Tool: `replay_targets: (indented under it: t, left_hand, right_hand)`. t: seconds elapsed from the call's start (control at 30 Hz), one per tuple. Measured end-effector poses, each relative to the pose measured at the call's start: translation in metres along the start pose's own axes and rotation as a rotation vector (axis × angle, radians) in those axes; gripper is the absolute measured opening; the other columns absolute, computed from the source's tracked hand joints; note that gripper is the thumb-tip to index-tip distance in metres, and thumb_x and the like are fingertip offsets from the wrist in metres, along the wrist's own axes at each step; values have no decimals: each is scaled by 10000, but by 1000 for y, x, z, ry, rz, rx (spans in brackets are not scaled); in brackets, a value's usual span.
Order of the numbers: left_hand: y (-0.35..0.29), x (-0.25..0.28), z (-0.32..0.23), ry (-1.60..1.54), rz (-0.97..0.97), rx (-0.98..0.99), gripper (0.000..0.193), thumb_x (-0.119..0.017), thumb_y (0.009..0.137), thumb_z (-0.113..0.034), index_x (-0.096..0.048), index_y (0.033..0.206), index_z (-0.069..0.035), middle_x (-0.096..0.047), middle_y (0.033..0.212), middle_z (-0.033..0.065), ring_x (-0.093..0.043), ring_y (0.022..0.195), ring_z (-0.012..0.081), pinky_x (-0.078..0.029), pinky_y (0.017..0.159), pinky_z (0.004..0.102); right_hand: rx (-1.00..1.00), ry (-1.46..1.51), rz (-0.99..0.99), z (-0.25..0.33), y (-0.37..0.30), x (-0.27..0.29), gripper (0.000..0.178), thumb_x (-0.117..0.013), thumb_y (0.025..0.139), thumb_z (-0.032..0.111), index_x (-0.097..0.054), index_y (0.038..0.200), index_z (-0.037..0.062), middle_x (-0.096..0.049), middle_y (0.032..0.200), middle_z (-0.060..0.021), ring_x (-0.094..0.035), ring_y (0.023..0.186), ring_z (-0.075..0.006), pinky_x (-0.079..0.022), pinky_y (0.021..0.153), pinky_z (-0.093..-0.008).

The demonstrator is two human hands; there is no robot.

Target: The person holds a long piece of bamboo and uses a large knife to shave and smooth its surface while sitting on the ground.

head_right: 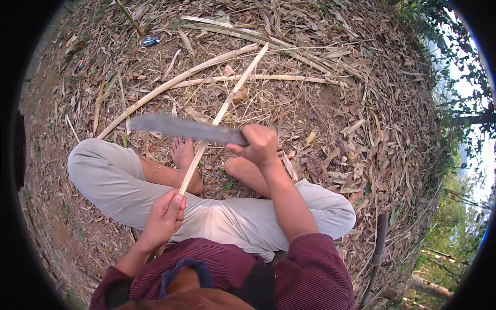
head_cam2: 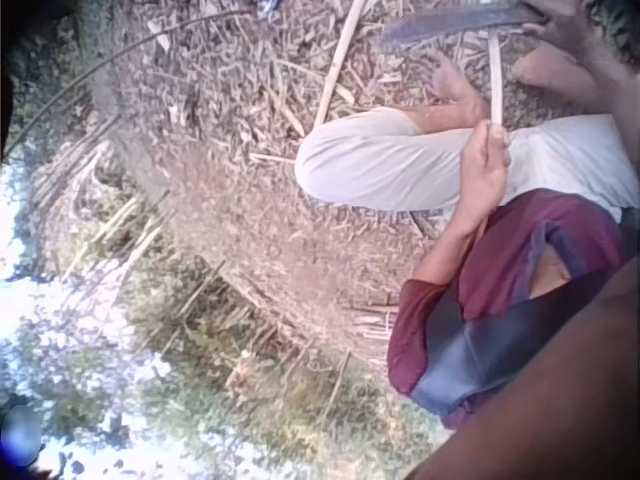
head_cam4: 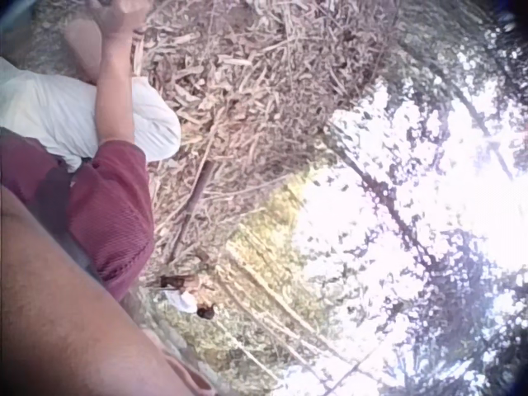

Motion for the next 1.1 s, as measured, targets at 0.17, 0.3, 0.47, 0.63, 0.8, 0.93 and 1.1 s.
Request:
replay_targets:
  t: [0.17,0.3,0.47,0.63,0.8,0.93,1.1]
  left_hand:
    - [-10,-4,11,-4,66,-20,287,-447,1082,-300,-487,902,-80,-359,619,-63,-269,475,11,-210,411,208]
    - [2,-7,11,-71,27,18,279,-441,1084,-293,-482,901,-86,-339,607,-70,-255,461,9,-195,403,205]
    - [-17,6,13,-168,33,150,276,-447,1082,-294,-472,898,-89,-313,600,-74,-232,453,15,-176,397,202]
    - [-19,5,21,-230,71,174,270,-447,1081,-299,-474,913,-89,-326,605,-53,-223,456,24,-178,393,204]
    - [-1,4,9,-244,119,218,276,-420,1087,-304,-488,932,-85,-357,617,-32,-237,463,31,-182,395,204]
    - [-1,10,11,-141,235,268,271,-415,1086,-290,-496,937,-78,-466,658,17,-336,479,58,-277,432,210]
    - [7,9,-4,433,279,-5,301,-409,1087,-285,-556,1075,-22,-650,940,122,-603,772,141,-484,707,276]
  right_hand:
    - [-603,-105,-128,-85,-19,14,547,-570,985,501,-574,684,44,-545,516,-87,-596,466,-259,-429,436,-381]
    - [-6,55,13,26,0,-1,622,-563,930,633,-564,685,62,-467,542,-59,-540,461,-218,-417,430,-338]
    - [-393,51,46,-48,-26,-25,557,-687,873,558,-590,669,50,-552,535,-91,-589,480,-271,-469,471,-389]
    - [-618,197,-157,-63,-22,-4,546,-627,948,519,-632,722,21,-554,511,-116,-603,477,-277,-455,477,-391]
    - [-417,465,-91,13,-6,-18,366,-725,912,373,-701,914,8,-617,601,-85,-566,498,-173,-437,482,-331]
    - [-554,686,-56,37,4,-13,345,-768,893,269,-689,1089,-3,-634,669,-29,-541,584,-65,-414,513,-255]
    - [-608,786,-11,46,-2,-1,216,-736,924,162,-723,1059,-5,-619,685,13,-523,617,-33,-414,558,-207]
Point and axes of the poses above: each hand's wrist, its own y-axis towards the middle knuckle, its own x-axis out of the back of the hand, z = x × y, the point moved 7 cm from there along y, towards the middle knuckle
